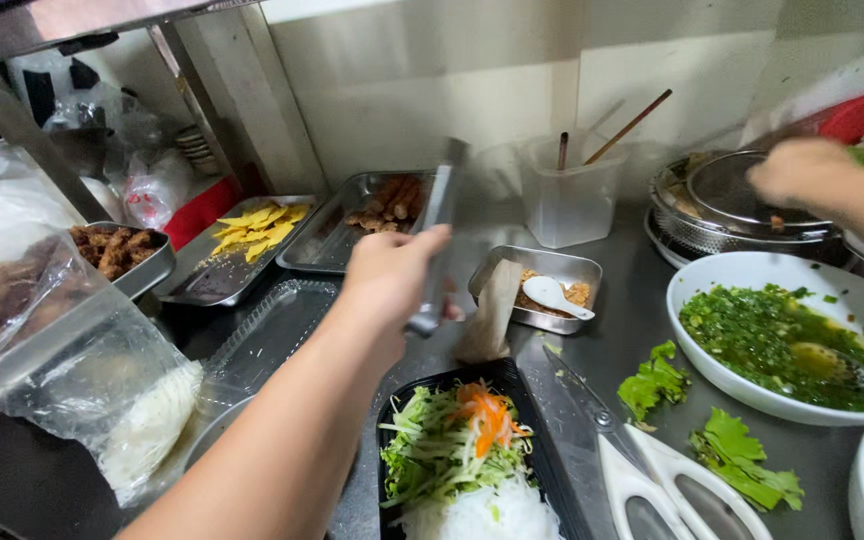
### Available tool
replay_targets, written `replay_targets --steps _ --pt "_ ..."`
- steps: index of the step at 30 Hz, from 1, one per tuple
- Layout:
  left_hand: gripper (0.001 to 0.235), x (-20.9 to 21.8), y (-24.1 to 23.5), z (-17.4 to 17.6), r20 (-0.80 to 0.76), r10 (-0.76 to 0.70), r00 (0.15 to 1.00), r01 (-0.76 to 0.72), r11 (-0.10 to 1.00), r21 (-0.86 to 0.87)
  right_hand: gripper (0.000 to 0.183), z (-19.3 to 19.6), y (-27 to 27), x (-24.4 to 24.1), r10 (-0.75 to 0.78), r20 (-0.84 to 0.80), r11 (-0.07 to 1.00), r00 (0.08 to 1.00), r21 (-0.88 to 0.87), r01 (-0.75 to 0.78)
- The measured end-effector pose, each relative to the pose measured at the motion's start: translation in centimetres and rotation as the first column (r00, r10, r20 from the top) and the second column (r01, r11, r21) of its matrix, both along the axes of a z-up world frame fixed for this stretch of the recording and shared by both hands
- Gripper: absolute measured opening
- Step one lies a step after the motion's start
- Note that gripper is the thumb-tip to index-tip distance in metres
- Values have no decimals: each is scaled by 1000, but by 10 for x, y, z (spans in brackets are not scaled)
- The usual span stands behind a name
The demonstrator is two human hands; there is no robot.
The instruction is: The person assembles a noodle dish in a black container by layering rice noodles, shredded cucumber, shredded carrots, fried tofu, fried noodles, and sliced sausage. They use tongs and scissors to handle and cut the ingredients, then add yellow egg omelet pieces on top.
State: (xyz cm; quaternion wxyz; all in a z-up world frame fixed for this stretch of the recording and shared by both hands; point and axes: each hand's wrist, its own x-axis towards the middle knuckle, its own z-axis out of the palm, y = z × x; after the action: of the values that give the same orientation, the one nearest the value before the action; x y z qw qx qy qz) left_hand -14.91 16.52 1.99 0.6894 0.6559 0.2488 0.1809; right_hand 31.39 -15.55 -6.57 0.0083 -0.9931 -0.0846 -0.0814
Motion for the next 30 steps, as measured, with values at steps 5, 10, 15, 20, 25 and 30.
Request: replay_targets --steps 5,10,15,20,25,30 --pt "36 -48 6 -2 93 251 963 -242 965 -103 41 51 39 -167 32 293 900 956 408 -155" --pt "35 -63 11 4 168 309 936 -292 949 -115 71 14 201 -325 584 259 561 770 557 -613" --pt "35 -84 27 7 153 359 921 -343 931 -123 31 4 308 -330 760 160 536 630 394 -747" --pt "38 -110 38 2 102 370 923 -361 928 -97 21 -49 354 -333 777 -191 585 600 572 -575" --pt "38 -119 40 4 30 375 927 -372 925 -76 24 -53 359 -344 720 -227 677 655 436 -593" --pt "39 -101 30 4 78 281 957 -270 955 -123 42 -2 327 -360 728 91 539 680 537 -649"
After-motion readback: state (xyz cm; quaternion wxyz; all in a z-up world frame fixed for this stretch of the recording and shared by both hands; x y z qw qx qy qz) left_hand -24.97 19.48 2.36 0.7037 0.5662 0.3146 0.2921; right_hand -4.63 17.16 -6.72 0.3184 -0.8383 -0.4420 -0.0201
